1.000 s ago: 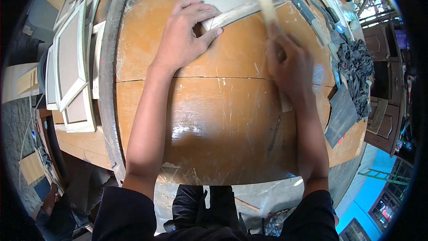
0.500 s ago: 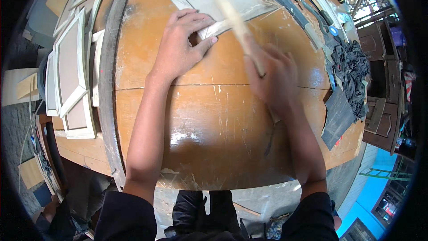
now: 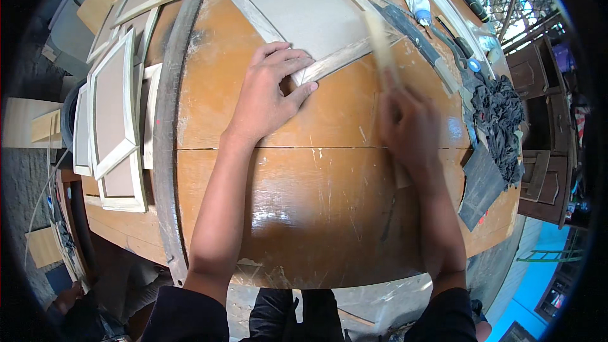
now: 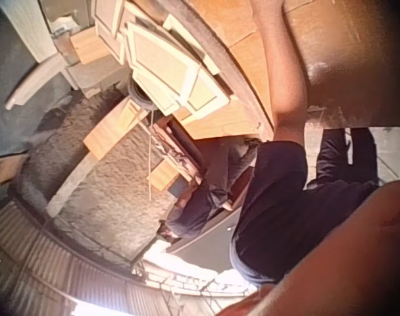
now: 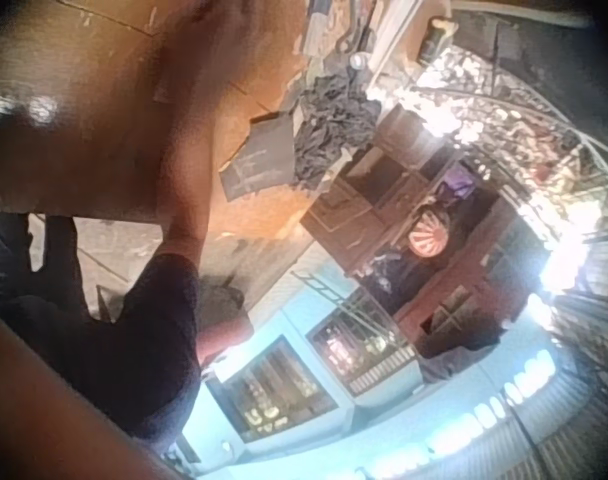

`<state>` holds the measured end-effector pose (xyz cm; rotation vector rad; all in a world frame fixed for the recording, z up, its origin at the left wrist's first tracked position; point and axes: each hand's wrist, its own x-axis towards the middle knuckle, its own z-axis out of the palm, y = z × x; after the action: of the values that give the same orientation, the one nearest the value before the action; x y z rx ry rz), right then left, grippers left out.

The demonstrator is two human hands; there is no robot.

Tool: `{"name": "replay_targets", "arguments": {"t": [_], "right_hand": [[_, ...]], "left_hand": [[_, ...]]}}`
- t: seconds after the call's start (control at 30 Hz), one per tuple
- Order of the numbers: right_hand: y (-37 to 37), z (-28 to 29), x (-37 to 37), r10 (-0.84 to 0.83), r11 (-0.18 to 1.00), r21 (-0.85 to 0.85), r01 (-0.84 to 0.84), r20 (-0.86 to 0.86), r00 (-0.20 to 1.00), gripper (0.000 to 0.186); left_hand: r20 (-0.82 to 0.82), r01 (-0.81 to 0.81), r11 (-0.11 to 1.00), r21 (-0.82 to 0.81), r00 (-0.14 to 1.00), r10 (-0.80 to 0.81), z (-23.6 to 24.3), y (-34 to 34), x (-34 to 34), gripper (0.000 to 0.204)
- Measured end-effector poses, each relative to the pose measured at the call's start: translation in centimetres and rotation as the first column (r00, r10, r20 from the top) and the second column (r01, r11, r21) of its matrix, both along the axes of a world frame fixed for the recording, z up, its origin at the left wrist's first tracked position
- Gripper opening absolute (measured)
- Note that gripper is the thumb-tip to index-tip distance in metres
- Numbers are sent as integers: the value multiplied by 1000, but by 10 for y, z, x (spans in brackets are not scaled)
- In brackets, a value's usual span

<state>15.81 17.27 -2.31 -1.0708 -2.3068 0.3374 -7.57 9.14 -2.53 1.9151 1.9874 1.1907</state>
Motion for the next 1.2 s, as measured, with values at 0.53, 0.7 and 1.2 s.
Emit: {"name": "replay_targets", "arguments": {"t": [0.53,0.7,1.2], "right_hand": [[-10,8,-8,161,987,-3,-161,82,983,42],[-5,3,-4,122,992,7,-123,76,990,41],[1,-5,-2,96,995,-34,-94,57,994,35]], "left_hand": [[-59,-6,1000,-4,998,6,-3,-1,-3,35],[-48,0,1000,17,999,1,-4,1,-1,33],[-24,2,999,43,1000,-1,-7,-1,-4,32]]}}
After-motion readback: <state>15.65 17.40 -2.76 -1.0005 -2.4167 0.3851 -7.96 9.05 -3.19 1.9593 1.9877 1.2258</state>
